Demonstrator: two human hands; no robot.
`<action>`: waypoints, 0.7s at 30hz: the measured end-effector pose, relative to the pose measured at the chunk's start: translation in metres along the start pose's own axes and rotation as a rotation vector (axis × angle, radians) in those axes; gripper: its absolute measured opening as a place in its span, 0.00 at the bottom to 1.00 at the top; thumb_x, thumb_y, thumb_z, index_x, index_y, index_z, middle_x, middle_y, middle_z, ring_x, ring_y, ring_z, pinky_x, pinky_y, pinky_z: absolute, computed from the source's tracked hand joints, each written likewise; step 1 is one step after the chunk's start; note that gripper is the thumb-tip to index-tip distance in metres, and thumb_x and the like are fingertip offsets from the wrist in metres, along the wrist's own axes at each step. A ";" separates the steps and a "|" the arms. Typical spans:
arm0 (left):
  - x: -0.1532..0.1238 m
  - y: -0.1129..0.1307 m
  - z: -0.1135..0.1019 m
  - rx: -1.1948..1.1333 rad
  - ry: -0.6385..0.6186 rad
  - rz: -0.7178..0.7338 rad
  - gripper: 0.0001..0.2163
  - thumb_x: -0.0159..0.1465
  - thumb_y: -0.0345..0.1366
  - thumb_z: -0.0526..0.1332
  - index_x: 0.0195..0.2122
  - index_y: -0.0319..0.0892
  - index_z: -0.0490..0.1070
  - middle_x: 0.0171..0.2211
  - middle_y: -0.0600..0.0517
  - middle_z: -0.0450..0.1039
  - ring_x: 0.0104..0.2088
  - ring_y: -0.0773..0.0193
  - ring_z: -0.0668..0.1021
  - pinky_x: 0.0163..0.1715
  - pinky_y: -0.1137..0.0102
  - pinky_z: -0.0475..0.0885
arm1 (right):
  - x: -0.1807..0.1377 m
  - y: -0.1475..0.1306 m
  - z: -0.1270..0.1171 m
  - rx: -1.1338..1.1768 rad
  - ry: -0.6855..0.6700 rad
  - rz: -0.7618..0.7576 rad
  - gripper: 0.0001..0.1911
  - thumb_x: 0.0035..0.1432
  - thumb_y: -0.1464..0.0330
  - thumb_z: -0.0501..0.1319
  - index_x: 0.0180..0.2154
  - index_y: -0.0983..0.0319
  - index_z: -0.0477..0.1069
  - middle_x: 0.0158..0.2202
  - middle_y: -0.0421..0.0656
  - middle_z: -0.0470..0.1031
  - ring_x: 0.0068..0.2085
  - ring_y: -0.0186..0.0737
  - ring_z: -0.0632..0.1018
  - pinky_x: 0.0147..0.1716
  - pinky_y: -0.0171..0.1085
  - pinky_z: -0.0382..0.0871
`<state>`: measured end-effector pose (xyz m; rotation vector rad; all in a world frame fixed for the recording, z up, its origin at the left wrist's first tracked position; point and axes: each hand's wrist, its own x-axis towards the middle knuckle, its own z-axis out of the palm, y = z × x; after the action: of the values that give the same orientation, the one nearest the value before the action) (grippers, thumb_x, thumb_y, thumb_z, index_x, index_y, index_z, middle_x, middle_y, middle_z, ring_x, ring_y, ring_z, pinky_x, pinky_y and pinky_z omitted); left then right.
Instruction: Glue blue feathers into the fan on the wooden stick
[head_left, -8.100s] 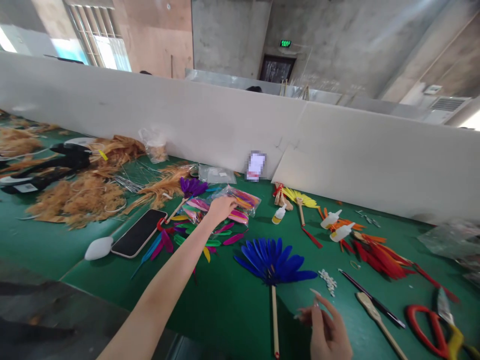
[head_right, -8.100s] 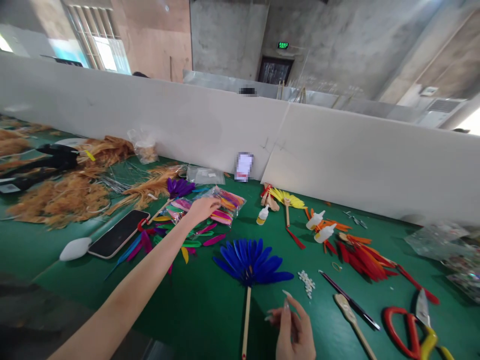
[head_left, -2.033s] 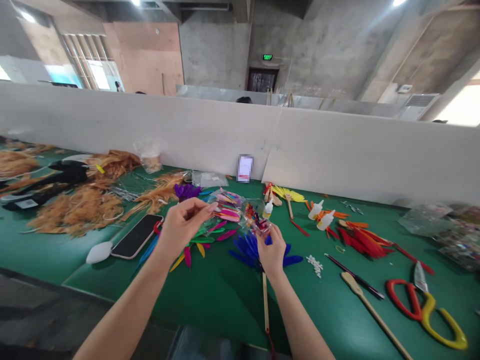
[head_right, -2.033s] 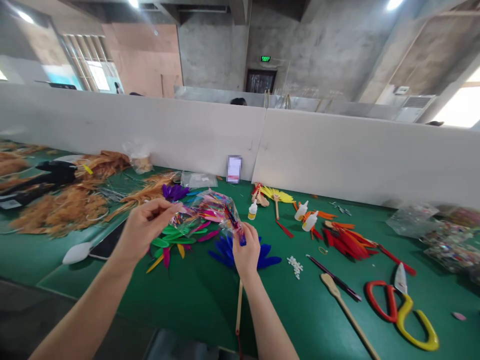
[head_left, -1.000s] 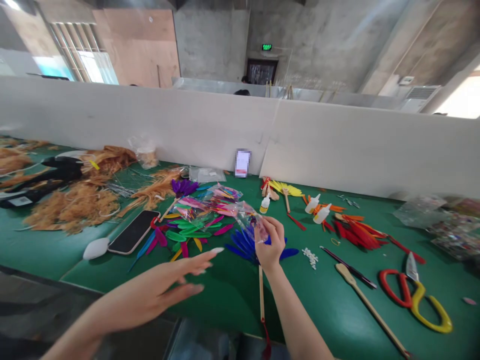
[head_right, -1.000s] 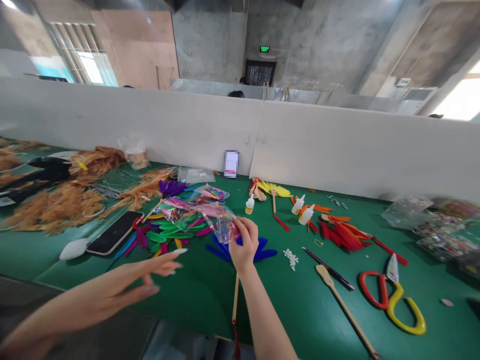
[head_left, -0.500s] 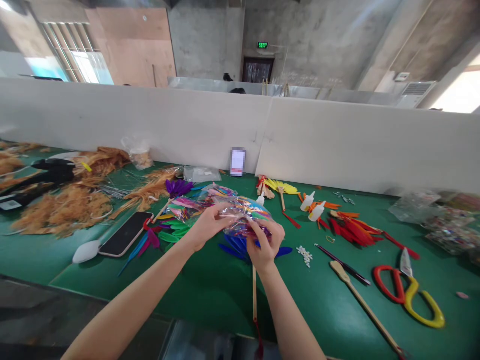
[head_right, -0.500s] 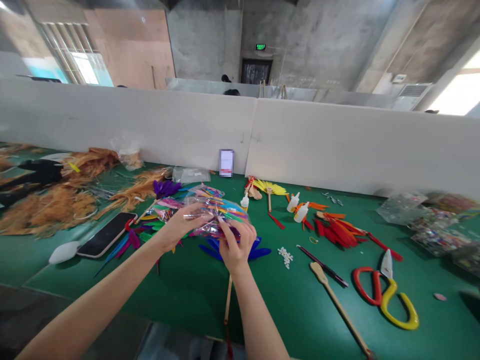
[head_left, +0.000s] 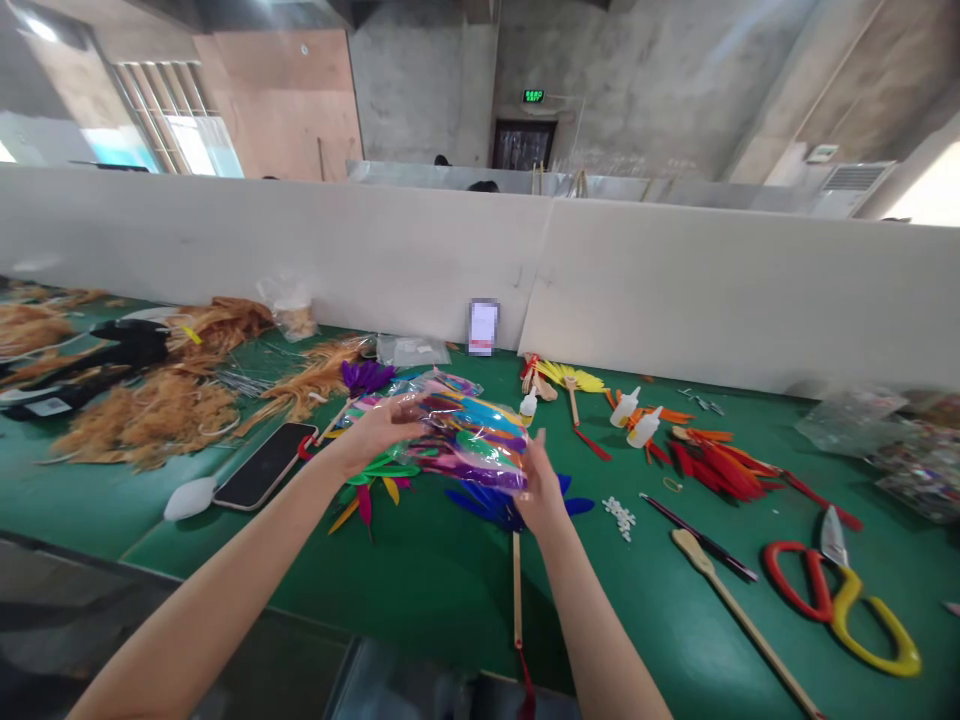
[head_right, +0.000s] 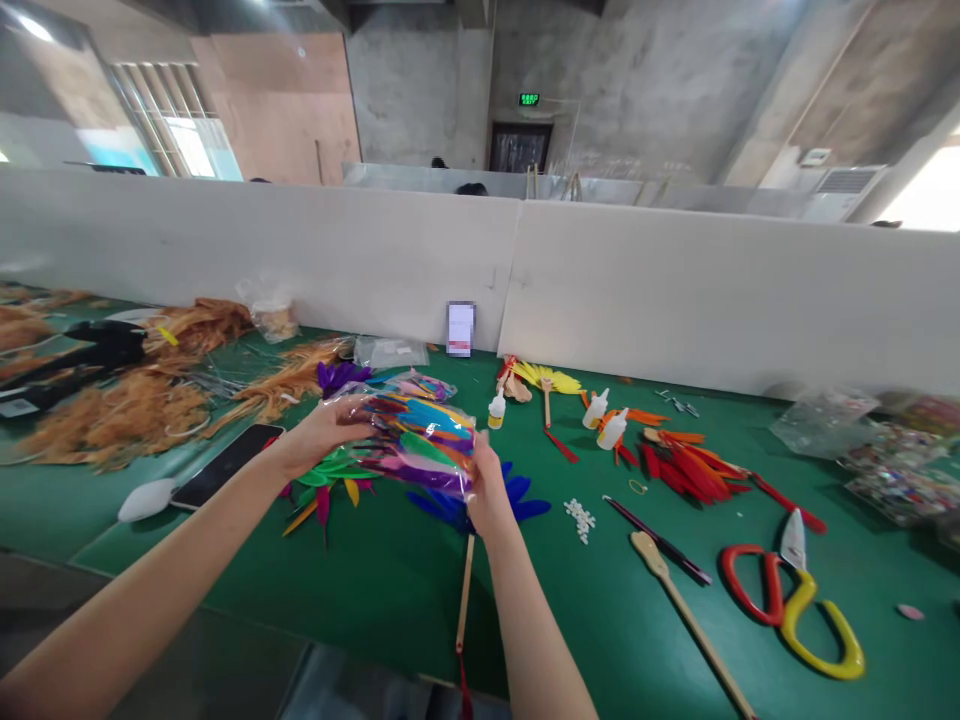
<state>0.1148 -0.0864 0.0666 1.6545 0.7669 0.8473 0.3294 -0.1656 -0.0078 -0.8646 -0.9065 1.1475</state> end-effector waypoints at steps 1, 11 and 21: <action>0.000 0.000 -0.001 0.044 -0.028 0.014 0.16 0.52 0.34 0.68 0.44 0.46 0.76 0.38 0.47 0.79 0.38 0.55 0.80 0.37 0.62 0.77 | 0.000 0.000 0.002 0.051 -0.017 0.055 0.30 0.51 0.45 0.58 0.48 0.59 0.71 0.40 0.46 0.79 0.40 0.49 0.80 0.34 0.43 0.76; 0.004 -0.010 -0.013 0.317 -0.005 0.073 0.18 0.52 0.30 0.63 0.45 0.46 0.74 0.39 0.48 0.79 0.35 0.56 0.81 0.24 0.70 0.75 | 0.004 0.009 0.004 0.319 0.178 0.134 0.16 0.44 0.60 0.71 0.36 0.57 0.76 0.35 0.38 0.81 0.36 0.40 0.81 0.34 0.35 0.76; 0.004 0.014 0.000 0.537 0.017 0.081 0.14 0.58 0.34 0.56 0.44 0.43 0.75 0.40 0.50 0.79 0.37 0.60 0.79 0.33 0.72 0.72 | -0.001 0.004 0.007 0.324 0.113 0.259 0.16 0.39 0.63 0.74 0.31 0.61 0.76 0.29 0.40 0.81 0.34 0.44 0.82 0.34 0.36 0.76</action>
<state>0.1178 -0.0864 0.0806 2.1639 1.0048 0.7501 0.3211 -0.1647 -0.0088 -0.7842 -0.5058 1.4084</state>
